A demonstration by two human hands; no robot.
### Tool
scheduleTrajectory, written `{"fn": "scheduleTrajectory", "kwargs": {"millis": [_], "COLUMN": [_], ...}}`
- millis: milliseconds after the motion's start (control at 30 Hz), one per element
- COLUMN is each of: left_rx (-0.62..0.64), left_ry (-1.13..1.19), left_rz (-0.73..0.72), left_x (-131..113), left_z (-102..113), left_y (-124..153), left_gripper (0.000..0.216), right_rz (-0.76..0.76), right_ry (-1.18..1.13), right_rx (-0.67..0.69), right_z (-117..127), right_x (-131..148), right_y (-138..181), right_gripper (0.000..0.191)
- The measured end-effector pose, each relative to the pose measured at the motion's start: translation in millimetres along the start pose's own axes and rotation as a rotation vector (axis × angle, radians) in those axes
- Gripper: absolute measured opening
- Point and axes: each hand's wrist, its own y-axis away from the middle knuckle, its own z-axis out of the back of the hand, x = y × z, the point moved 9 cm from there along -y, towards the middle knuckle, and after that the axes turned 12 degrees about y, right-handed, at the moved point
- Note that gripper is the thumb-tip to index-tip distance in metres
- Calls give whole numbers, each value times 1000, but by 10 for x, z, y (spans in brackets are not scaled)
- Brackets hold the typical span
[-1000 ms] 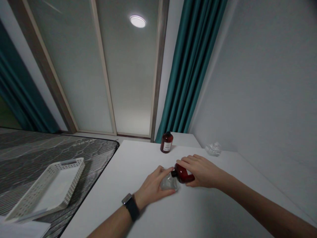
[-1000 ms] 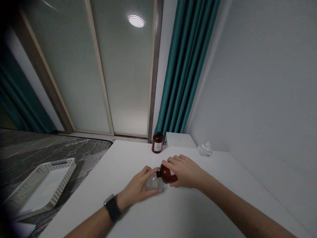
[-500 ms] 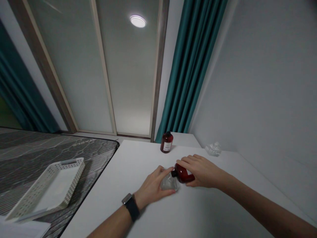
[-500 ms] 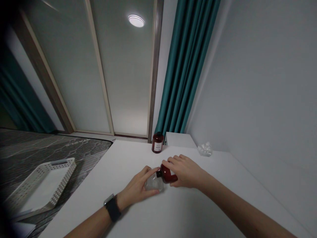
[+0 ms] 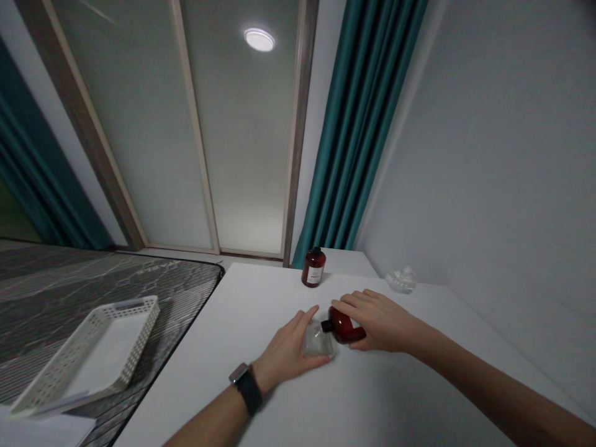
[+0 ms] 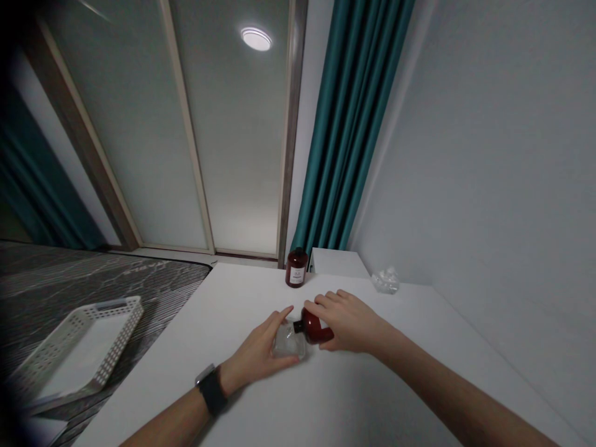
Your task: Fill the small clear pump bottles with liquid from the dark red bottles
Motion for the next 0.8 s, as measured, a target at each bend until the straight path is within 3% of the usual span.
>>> {"fn": "scheduleTrajectory", "kwargs": {"millis": [800], "left_rx": [8], "left_ry": [0], "left_rz": [3], "left_x": [-6], "left_z": [-2], "left_y": [-3], "left_gripper": [92], "right_rz": [9], "right_ry": [17], "right_rx": [-19], "right_z": [9], "right_x": [-2], "right_y": [9], "right_gripper": [66]}}
